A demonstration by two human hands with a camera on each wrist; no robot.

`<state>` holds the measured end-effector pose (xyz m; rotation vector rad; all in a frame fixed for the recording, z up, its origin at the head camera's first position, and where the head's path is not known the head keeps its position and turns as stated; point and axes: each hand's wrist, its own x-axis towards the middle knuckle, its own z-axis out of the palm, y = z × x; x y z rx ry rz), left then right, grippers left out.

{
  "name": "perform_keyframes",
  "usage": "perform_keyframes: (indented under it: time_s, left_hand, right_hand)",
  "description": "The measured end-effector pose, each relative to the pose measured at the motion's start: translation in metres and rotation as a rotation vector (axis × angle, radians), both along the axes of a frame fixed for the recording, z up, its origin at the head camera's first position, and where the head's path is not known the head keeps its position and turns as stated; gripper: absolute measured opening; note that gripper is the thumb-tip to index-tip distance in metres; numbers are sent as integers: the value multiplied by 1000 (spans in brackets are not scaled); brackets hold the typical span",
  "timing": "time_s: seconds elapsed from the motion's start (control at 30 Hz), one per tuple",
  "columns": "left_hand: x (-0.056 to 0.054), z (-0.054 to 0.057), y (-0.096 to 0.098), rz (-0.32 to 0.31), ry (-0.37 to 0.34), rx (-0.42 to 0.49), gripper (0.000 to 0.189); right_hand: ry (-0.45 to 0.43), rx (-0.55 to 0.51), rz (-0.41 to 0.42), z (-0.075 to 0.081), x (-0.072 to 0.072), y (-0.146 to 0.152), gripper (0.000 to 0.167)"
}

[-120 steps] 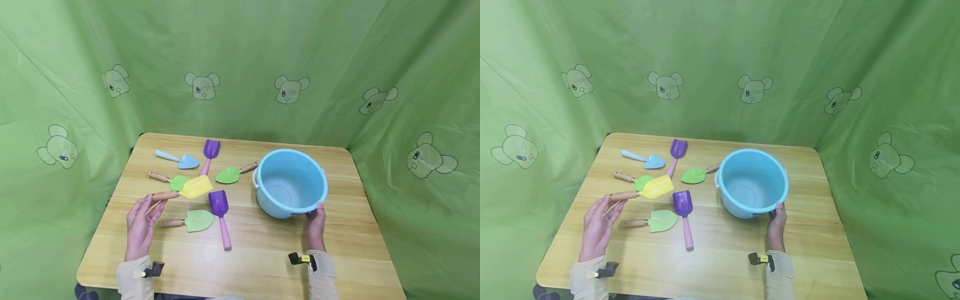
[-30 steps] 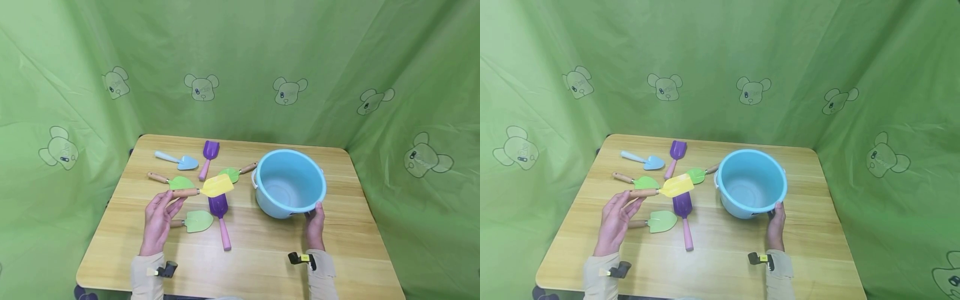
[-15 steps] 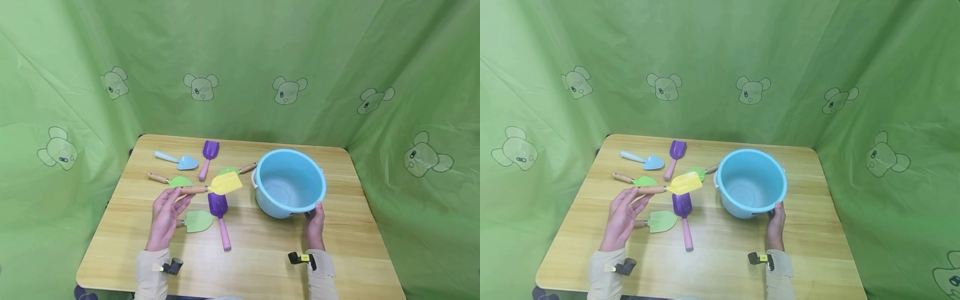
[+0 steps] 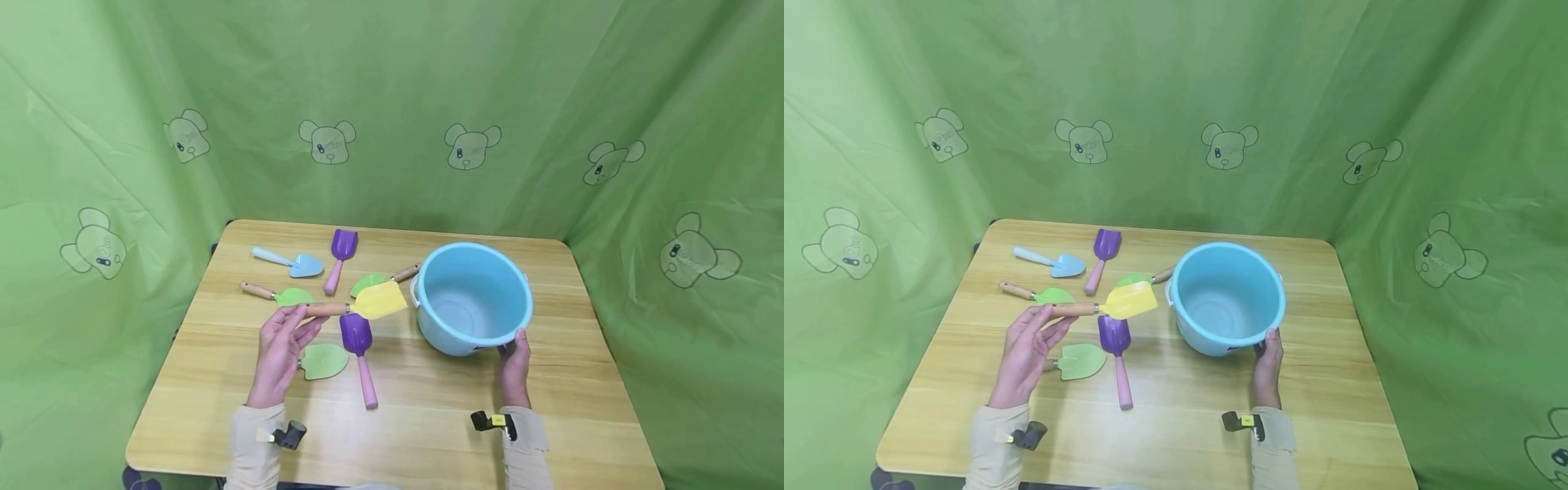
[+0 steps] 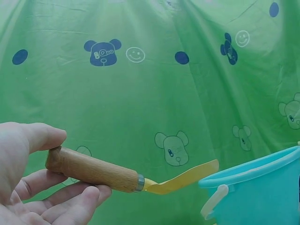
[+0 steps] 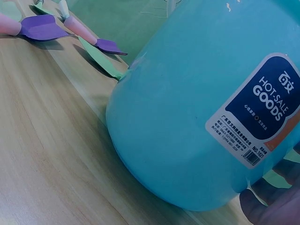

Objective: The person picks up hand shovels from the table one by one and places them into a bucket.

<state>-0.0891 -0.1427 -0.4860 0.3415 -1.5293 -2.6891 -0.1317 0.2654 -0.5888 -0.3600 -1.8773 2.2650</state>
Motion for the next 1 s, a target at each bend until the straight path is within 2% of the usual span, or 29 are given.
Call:
perform_keyframes:
  time_s: [0.53,0.77,1.0]
  left_hand:
    - [-1,2,7,-22,7,-18,10]
    - [-3,2,12,-16,20,17,10]
    - [-5,4,18,-21,48,23,10]
  right_hand:
    - [-3,-7,-12,2,0,-1,67]
    - [-14,27,8,4,1,0,66]
    - [-11,11,10,4,2,1,66]
